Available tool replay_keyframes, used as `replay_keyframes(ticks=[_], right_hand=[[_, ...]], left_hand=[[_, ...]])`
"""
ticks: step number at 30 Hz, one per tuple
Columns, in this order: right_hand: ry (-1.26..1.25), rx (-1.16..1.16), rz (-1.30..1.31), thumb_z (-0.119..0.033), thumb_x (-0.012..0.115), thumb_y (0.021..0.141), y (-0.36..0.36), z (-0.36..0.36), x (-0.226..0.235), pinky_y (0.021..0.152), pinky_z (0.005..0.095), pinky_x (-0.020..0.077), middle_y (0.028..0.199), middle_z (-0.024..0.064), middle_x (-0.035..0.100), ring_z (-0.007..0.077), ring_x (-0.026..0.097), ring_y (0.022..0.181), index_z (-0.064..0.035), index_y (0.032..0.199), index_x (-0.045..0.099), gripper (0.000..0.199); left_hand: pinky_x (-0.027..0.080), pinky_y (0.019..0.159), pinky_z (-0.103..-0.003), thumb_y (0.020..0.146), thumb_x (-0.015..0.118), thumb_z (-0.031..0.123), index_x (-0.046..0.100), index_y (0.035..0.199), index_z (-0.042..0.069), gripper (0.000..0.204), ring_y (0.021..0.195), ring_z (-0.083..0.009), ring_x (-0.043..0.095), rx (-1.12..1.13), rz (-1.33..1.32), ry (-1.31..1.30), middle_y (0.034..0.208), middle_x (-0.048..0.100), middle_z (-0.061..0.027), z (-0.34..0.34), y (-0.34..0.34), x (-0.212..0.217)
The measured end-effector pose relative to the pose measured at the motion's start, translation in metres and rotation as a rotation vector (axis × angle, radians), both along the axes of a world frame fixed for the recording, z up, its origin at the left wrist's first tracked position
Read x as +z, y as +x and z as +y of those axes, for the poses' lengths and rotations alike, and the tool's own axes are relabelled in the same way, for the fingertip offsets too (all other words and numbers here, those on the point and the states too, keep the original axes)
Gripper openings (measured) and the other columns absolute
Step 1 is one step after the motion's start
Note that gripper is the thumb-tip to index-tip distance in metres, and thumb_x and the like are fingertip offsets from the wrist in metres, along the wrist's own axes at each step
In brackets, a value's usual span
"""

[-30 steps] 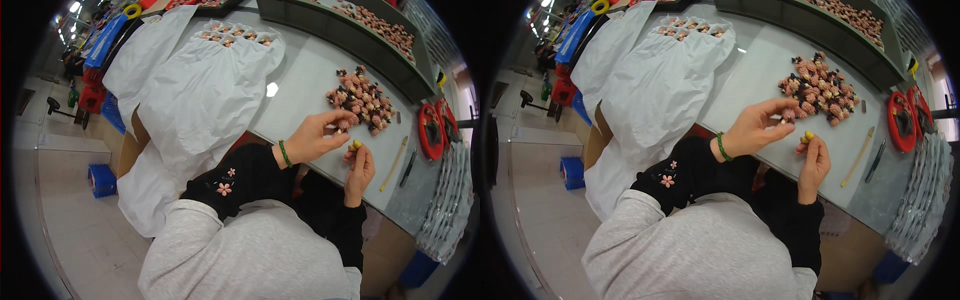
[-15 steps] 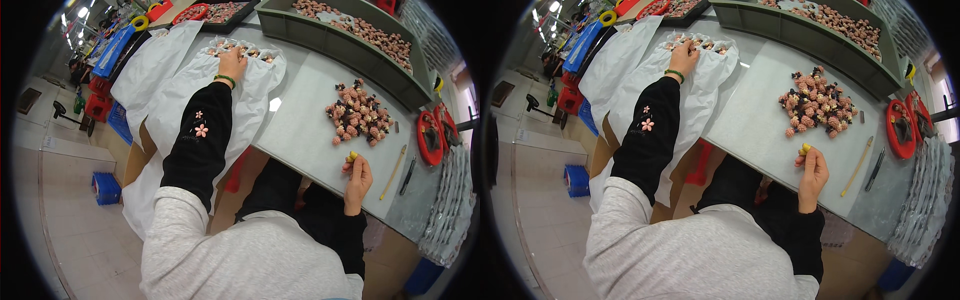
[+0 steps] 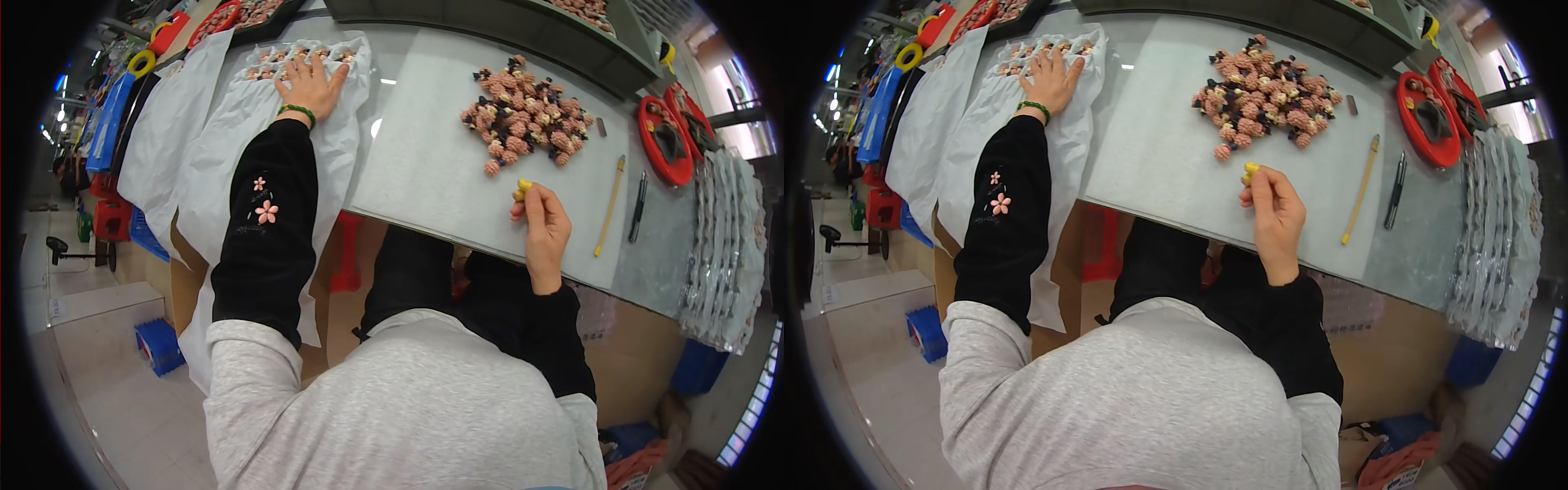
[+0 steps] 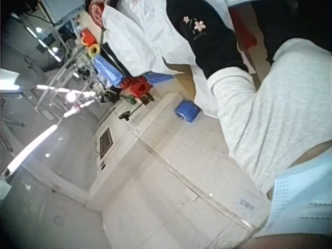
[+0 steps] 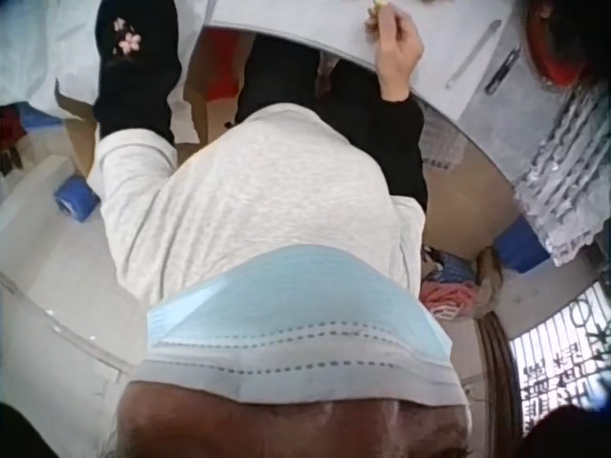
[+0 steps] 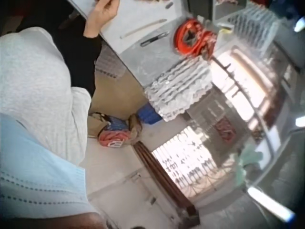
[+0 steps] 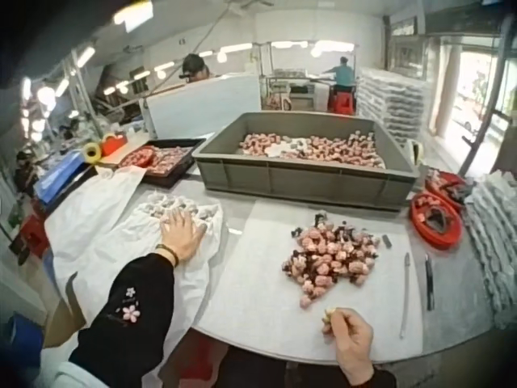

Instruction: Sorting small plastic components and placing them into clear molded plastic trays at a factory workbench.

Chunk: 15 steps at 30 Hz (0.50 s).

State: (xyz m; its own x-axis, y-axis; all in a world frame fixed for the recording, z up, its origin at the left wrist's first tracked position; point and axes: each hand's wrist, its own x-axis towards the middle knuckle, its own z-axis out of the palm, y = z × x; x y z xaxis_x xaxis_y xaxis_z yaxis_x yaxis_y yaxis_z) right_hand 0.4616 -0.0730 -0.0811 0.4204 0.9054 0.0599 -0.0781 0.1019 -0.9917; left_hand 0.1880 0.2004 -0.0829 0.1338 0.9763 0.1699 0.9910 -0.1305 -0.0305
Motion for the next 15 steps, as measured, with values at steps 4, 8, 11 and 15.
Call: replay_keyframes(ticks=[4,8,11,15], right_hand=[[0.041,-0.010,-0.057,-0.004,0.053,0.083,-0.002,0.003,-0.008,0.062,0.0193,0.0428,0.083,0.0043,0.054,0.0076,0.051,0.068,0.0032,0.098,0.053,0.017],[0.090,0.007,-0.554,0.003,0.057,0.075,-0.005,0.007,0.015,0.060,0.0190,0.0415,0.086,0.0056,0.056,0.0103,0.052,0.067,-0.0011,0.100,0.054,0.025],[0.146,0.010,-0.740,0.003,0.059,0.070,-0.008,0.019,0.024,0.058,0.0217,0.0411,0.088,0.0075,0.056,0.0148,0.052,0.067,-0.0031,0.101,0.054,0.032],[0.243,0.031,-1.188,0.002,0.060,0.069,-0.001,0.029,0.017,0.055,0.0264,0.0413,0.089,0.0088,0.057,0.0185,0.053,0.067,-0.0019,0.103,0.054,0.034]], left_hand=[[0.008,0.097,-0.058,0.081,0.023,0.063,0.021,0.132,0.007,0.076,0.127,-0.0371,0.011,0.022,-0.074,-0.002,0.136,0.015,-0.0231,0.000,0.009,0.005],[0.020,0.094,-0.053,0.080,0.049,0.044,0.040,0.121,0.007,0.056,0.118,-0.0373,0.030,-0.336,-0.182,0.338,0.122,0.041,-0.0198,-0.035,0.045,0.023],[0.042,0.075,-0.029,0.078,0.059,0.024,0.055,0.105,0.006,0.032,0.091,-0.0192,0.055,-0.599,-0.764,0.050,0.105,0.056,-0.0101,-0.096,0.090,0.054],[0.043,0.056,-0.024,0.078,0.060,0.020,0.058,0.094,0.003,0.023,0.065,-0.0151,0.055,-0.714,-1.169,-0.108,0.085,0.060,-0.0090,-0.156,0.129,0.035]])
